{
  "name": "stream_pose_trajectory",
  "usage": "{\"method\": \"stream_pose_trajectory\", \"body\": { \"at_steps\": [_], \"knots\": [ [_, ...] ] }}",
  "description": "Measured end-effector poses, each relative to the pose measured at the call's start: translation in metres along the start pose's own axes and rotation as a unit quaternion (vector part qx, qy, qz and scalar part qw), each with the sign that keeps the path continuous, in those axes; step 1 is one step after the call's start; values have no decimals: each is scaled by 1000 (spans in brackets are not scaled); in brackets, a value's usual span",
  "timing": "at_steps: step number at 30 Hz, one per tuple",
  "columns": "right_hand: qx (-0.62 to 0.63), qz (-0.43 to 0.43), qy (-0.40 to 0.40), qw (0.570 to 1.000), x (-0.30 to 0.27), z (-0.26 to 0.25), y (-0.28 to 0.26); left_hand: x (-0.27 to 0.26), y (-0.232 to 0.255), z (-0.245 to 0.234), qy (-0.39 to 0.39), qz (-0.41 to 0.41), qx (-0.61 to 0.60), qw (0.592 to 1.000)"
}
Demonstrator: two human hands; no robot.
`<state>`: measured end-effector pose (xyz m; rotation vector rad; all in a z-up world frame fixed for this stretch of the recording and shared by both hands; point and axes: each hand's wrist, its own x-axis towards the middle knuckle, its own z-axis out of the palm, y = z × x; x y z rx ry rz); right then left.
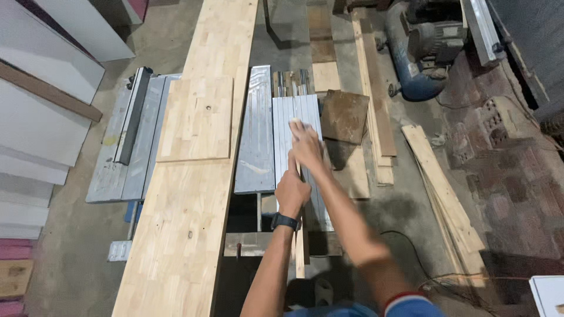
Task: The person sands the surface and edges of wood panels and a narrow wood strip using a piece of sandpaper.
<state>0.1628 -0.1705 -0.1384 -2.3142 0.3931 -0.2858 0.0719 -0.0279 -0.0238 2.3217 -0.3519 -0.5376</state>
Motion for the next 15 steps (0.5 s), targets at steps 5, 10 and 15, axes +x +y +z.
{"method": "stream_pose_trajectory", "body": {
  "at_steps": [5,10,15],
  "knots": [
    [-37,-60,37,997,30,11,16,-7,7,-6,5,10,10,1000],
    [-8,-28,-7,1000,-62,-29,-34,-3,1,-3,13,19,-16,1000],
    [-50,-74,39,995,13,-4,2,-6,8,-7,14,17,-13,1000]
  ]
}}
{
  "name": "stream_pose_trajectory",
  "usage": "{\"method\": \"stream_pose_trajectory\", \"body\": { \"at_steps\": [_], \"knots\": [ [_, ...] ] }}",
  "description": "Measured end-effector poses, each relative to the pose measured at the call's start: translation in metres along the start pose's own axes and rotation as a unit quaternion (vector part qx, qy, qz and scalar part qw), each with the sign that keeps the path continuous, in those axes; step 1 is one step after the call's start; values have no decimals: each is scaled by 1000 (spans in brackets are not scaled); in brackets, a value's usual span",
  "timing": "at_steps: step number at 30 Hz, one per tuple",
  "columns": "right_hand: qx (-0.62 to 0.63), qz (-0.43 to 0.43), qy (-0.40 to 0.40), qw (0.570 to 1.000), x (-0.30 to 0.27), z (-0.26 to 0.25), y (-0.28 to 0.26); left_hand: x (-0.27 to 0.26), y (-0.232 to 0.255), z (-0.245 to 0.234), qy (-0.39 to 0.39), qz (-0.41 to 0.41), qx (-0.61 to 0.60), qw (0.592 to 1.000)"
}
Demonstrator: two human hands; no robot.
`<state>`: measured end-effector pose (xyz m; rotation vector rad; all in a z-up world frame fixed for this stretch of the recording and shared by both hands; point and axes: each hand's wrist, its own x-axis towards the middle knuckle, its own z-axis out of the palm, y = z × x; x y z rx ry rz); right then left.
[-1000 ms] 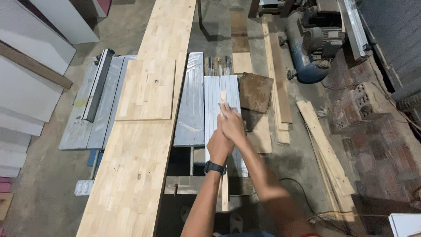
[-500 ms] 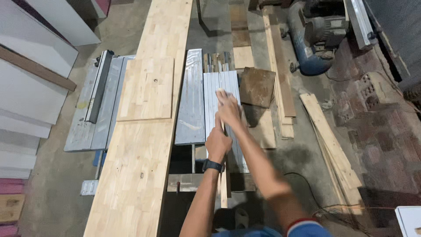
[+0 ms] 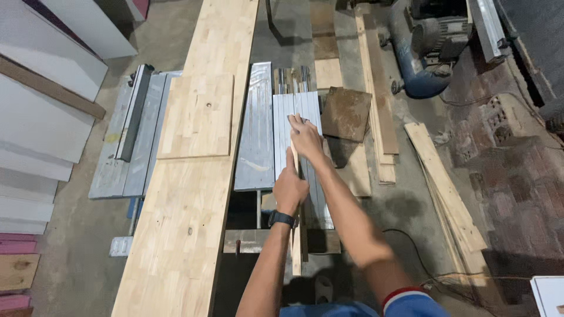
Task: The person sands the surface and edges of wood panels and a narrow wood strip using a piece of sandpaper.
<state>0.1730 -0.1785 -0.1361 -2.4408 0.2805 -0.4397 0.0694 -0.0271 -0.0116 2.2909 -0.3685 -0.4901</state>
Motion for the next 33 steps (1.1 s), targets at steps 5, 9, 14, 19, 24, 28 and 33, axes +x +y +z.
{"method": "stream_pose_trajectory", "body": {
  "at_steps": [5,9,14,19,24,28,33],
  "knots": [
    [47,58,-54,996,-69,-55,-56,-2,-3,4,-7,-2,7,1000],
    [-19,66,-79,995,-61,-39,-42,5,-9,8,-9,-5,8,1000],
    [-184,64,-135,972,-14,-38,-37,4,-3,4,-2,-14,30,999],
    [-245,48,-127,960,-51,-51,-60,7,2,4,27,-50,18,998],
    [-259,1,-90,962,-11,-45,-38,6,3,4,15,-20,-6,1000],
    [-294,19,-128,947,-40,-49,-35,-5,15,-3,-1,-32,-23,999],
    [-273,81,-168,944,-40,-72,-76,1,9,4,5,-33,-45,998]
  ]
}}
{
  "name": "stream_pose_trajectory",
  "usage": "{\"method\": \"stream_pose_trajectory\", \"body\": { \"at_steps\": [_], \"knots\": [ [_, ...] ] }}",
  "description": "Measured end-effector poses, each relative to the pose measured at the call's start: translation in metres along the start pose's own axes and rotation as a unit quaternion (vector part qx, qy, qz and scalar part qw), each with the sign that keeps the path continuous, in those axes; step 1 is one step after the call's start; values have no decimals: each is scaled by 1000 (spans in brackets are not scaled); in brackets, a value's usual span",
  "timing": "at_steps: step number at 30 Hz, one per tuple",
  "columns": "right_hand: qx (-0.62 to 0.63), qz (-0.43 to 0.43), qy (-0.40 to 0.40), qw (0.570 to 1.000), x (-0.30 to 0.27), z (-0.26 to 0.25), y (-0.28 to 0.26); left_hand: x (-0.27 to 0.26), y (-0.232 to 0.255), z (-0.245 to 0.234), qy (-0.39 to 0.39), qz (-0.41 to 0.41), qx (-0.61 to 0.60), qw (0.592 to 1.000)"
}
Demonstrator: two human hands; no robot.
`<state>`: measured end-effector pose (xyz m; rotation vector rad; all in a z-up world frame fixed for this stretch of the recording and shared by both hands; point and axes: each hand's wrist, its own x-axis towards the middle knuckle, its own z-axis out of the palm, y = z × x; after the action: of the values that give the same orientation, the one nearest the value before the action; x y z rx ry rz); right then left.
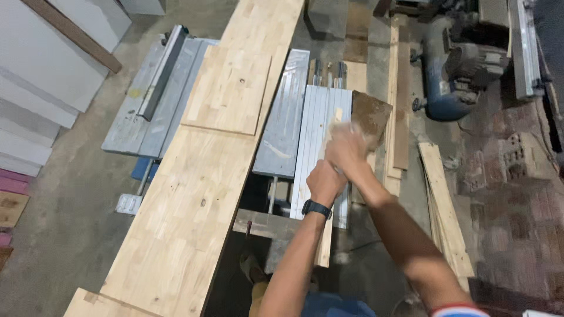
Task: The person sands the surface and edges of wood panels and a narrow wood strip using a piece of sandpaper.
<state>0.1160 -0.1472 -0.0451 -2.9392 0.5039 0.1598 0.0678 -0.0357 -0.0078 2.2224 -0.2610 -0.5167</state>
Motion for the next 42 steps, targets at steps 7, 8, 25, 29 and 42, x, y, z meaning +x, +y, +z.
{"method": "stream_pose_trajectory", "body": {
  "at_steps": [7,8,25,29,42],
  "knots": [
    [-111,36,-14,993,6,6,-12,16,-18,27,4,-16,-41,999],
    [-97,50,-50,993,-2,8,-10,8,-11,16,-10,-18,-77,997],
    [-184,60,-8,981,20,-2,-10,23,-26,61,-33,-8,-47,998],
    [-193,63,-8,979,34,1,-12,12,-27,52,28,34,-46,998],
    [55,18,75,995,27,5,0,16,-28,29,-59,-26,-65,996]
  ]
}}
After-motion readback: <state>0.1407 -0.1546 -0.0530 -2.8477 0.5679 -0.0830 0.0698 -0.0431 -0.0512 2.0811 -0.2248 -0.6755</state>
